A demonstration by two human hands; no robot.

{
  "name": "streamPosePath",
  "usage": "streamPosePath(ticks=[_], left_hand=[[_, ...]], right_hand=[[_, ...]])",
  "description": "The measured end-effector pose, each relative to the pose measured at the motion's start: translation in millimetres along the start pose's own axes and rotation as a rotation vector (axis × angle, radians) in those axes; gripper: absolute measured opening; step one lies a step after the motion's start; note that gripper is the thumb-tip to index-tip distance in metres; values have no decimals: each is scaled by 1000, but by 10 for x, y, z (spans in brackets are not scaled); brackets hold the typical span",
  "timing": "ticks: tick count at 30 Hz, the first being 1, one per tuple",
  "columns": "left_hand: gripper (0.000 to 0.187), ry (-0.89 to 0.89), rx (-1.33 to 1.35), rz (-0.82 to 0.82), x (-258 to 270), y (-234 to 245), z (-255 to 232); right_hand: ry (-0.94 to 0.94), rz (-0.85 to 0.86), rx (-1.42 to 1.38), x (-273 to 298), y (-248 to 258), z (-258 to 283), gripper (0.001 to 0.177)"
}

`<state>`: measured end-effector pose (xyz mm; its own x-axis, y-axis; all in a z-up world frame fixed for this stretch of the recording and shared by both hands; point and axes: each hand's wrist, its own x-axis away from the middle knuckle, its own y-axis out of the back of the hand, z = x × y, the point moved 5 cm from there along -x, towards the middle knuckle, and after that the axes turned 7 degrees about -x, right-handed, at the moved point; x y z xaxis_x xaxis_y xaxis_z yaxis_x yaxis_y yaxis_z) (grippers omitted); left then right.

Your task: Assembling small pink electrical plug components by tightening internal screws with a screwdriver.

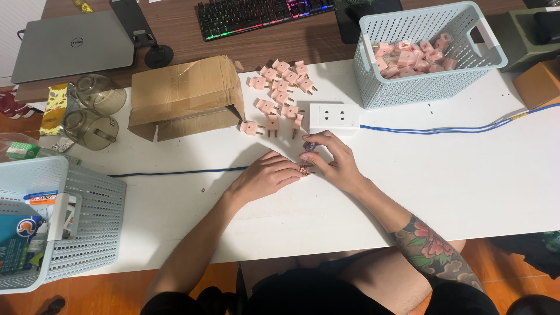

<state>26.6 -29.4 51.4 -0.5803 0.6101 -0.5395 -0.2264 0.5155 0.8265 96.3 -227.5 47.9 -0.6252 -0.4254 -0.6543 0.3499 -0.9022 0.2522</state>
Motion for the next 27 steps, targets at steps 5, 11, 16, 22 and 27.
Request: streamPosePath(ticks=[5,11,16,22,27], left_hand=[[13,-3,18,6,10,2,-12],[10,-21,0,-17,50,-73,22],[11,-19,-16,-20,37,-49,11],[11,-21,-13,-19,30,-36,7],[11,-25,-10,-21,21,-37,5]], right_hand=[[-10,-3,6,-22,-9,65,45],[11,5,18,-8,-17,82,43],[20,-30,53,-38,10,153,43],[28,-36,55,-59,4,162,44],[28,-36,57,-64,2,176,43]])
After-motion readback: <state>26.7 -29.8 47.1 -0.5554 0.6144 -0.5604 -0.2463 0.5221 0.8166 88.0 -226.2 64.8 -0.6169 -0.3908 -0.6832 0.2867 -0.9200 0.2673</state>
